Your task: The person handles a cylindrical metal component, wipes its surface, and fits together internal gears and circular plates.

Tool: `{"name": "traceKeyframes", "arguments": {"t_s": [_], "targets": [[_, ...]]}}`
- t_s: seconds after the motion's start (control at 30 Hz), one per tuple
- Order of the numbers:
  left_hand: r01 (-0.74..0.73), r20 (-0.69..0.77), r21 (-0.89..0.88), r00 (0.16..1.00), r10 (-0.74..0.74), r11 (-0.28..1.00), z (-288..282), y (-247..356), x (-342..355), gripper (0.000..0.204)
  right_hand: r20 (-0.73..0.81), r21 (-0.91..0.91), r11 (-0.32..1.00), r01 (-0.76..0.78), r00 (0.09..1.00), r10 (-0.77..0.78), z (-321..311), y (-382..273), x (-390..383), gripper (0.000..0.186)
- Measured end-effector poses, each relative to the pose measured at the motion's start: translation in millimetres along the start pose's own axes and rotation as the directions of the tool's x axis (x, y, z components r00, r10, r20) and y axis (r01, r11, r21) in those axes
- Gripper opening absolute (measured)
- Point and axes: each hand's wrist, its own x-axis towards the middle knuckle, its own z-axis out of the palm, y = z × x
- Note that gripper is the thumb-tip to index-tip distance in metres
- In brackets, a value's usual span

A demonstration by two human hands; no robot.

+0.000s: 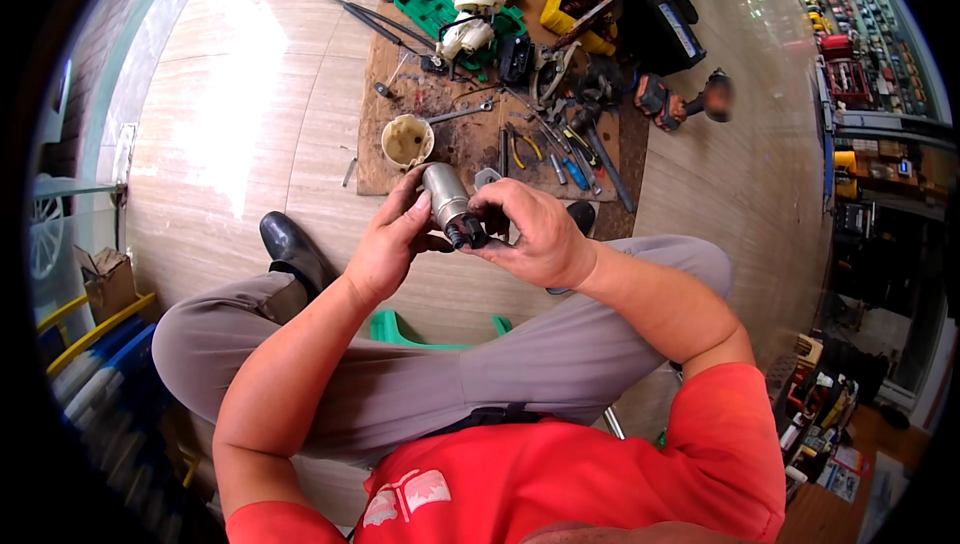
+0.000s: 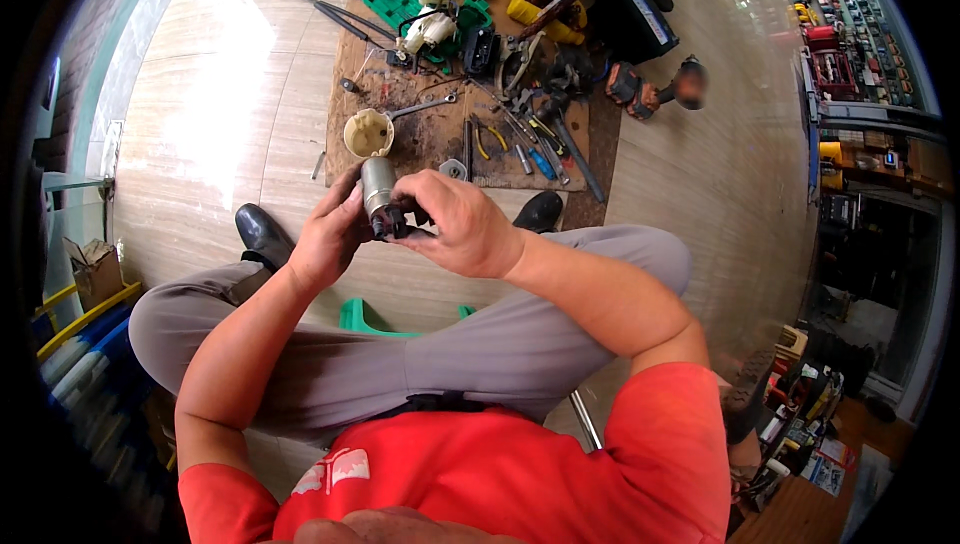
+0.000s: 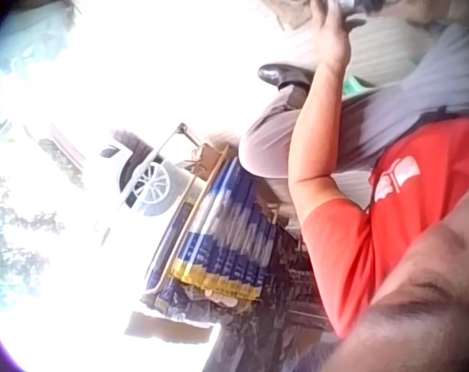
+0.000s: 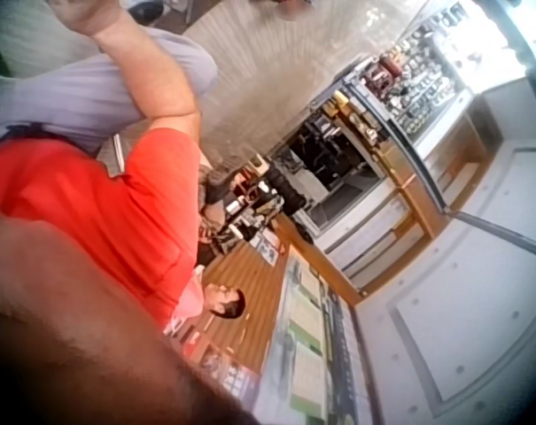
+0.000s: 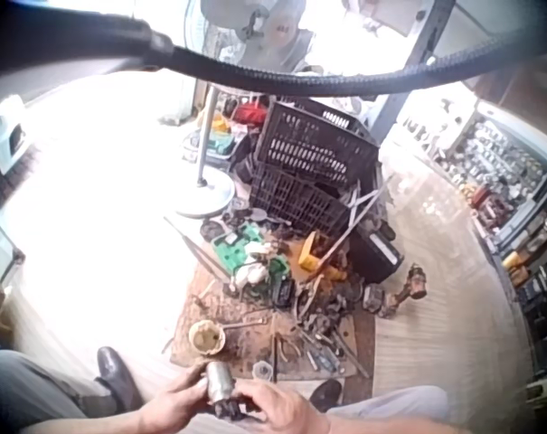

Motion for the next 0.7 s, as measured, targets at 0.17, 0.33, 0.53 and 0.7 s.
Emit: {"name": "traceKeyframes", "arguments": {"t_s": [0.17, 0.33, 0.53, 0.7], "targets": [[0.015, -0.009, 0.033, 1.0, -0.015, 0.999, -5.2, -3.6, 1.3, 0.062, 0.0, 0.003, 1.0, -0.001, 1.0, 0.001, 2.9, 3.3, -1.1, 0.054], [0.035, -0.028, 0.091, 0.999, -0.033, 0.995, -6.5, -5.2, 1.1, 0.059, 0.006, -0.018, 1.0, 0.006, 1.0, -0.006, 1.5, 0.6, 0.6, 0.052], [0.037, -0.037, 0.15, 0.999, -0.032, 0.988, -7.6, -5.9, 2.1, 0.059, 0.015, -0.052, 0.999, 0.009, 1.0, -0.008, 0.0, 0.6, 1.3, 0.047], [0.058, -0.063, 0.173, 0.997, -0.048, 0.983, -4.7, -5.2, 1.2, 0.054, 0.012, -0.044, 0.999, -0.012, 1.0, 0.013, 0.7, 2.1, 1.3, 0.046]]}}
